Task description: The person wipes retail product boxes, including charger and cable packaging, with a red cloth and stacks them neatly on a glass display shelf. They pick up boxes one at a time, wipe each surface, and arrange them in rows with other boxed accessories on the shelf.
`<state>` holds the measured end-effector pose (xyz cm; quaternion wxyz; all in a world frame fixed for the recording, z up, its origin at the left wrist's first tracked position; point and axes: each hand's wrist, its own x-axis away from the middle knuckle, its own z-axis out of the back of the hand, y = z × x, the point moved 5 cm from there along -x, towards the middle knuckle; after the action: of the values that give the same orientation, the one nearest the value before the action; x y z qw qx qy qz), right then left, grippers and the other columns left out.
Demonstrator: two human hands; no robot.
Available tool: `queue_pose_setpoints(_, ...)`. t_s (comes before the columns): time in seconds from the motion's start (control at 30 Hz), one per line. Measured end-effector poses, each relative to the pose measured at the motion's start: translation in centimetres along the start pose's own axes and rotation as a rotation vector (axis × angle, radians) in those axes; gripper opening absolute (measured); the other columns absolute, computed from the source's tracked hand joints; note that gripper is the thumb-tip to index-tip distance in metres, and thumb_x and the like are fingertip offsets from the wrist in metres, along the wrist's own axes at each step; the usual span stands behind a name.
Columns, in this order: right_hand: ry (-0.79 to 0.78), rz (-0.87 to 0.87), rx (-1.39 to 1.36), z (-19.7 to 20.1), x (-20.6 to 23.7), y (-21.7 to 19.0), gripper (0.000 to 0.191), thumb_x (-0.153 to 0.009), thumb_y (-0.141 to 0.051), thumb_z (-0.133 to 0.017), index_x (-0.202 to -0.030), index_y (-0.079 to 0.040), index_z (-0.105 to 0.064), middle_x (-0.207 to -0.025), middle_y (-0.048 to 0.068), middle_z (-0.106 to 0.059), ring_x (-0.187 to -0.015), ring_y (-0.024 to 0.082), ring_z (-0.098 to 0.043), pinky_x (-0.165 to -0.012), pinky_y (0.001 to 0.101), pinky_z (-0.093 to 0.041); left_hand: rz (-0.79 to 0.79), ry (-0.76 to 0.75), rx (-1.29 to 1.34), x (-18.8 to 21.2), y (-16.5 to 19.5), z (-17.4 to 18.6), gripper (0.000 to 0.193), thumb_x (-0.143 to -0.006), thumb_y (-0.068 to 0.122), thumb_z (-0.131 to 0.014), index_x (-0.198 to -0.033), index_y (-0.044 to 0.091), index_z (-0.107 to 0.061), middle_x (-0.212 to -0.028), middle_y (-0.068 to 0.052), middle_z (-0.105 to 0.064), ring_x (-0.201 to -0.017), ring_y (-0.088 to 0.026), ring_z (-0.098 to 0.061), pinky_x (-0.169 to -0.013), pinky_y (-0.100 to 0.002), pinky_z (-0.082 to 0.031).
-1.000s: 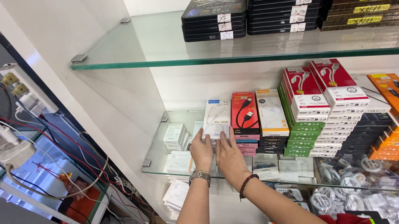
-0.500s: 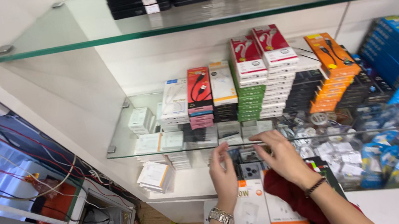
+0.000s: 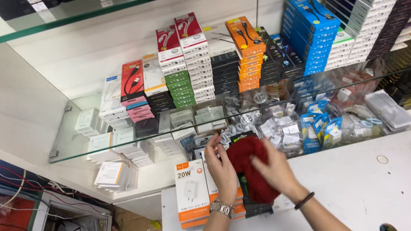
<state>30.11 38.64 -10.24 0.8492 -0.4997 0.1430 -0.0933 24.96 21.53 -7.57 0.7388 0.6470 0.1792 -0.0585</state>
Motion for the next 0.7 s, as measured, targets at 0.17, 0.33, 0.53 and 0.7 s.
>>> queue_pose_setpoints(0.17,0.279,-0.012,-0.454,10.9,-0.9,3.9,0.041,-0.095,-0.017,-0.07,-0.129,-0.001,-0.053,-0.118,0.013,-0.07,-0.101,0.021,-0.068,-0.086,0.038,-0.057,-0.076,-0.258,-0.169,3.4,2.7,-4.6,0.053,-0.103,0.026,-0.05,-0.152,0.006,-0.042,-0.142,-0.018,-0.056,-0.134,-0.034,-0.048,-0.113,-0.045,-0.037)
queue_pose_setpoints(0.33,0.251,-0.357,-0.338,11.6,0.5,12.0,0.066,-0.087,-0.03,-0.075,-0.139,-0.006,-0.043,-0.125,0.014,-0.066,-0.107,0.022,-0.066,-0.087,0.0395,-0.057,-0.171,-0.769,-0.878,7.4,0.3,-8.2,0.065,-0.088,0.041,-0.065,-0.149,0.022,-0.051,-0.17,-0.021,-0.012,-0.153,-0.044,-0.002,-0.117,-0.067,-0.001)
queue_pose_setpoints(0.53,-0.165,-0.411,-0.322,1.7,4.8,18.0,0.101,-0.073,-0.029,-0.091,-0.152,-0.01,-0.03,-0.14,0.013,-0.06,-0.127,0.023,-0.06,-0.104,0.0364,-0.049,-0.216,-0.643,-0.883,7.9,-3.2,-7.3,0.062,-0.089,0.036,-0.062,-0.148,0.019,-0.052,-0.167,-0.022,-0.012,-0.154,-0.044,-0.004,-0.119,-0.069,0.001)
queue_pose_setpoints(0.7,-0.049,-0.624,-0.212,-0.1,6.1,18.8,0.104,-0.068,-0.028,-0.092,-0.151,-0.008,-0.033,-0.138,0.017,-0.061,-0.124,0.028,-0.063,-0.102,0.0397,-0.055,-0.272,-0.599,-0.914,8.3,-3.2,-7.3,0.06,-0.091,0.036,-0.059,-0.148,0.016,-0.05,-0.165,-0.025,-0.013,-0.153,-0.046,-0.005,-0.117,-0.069,0.0)
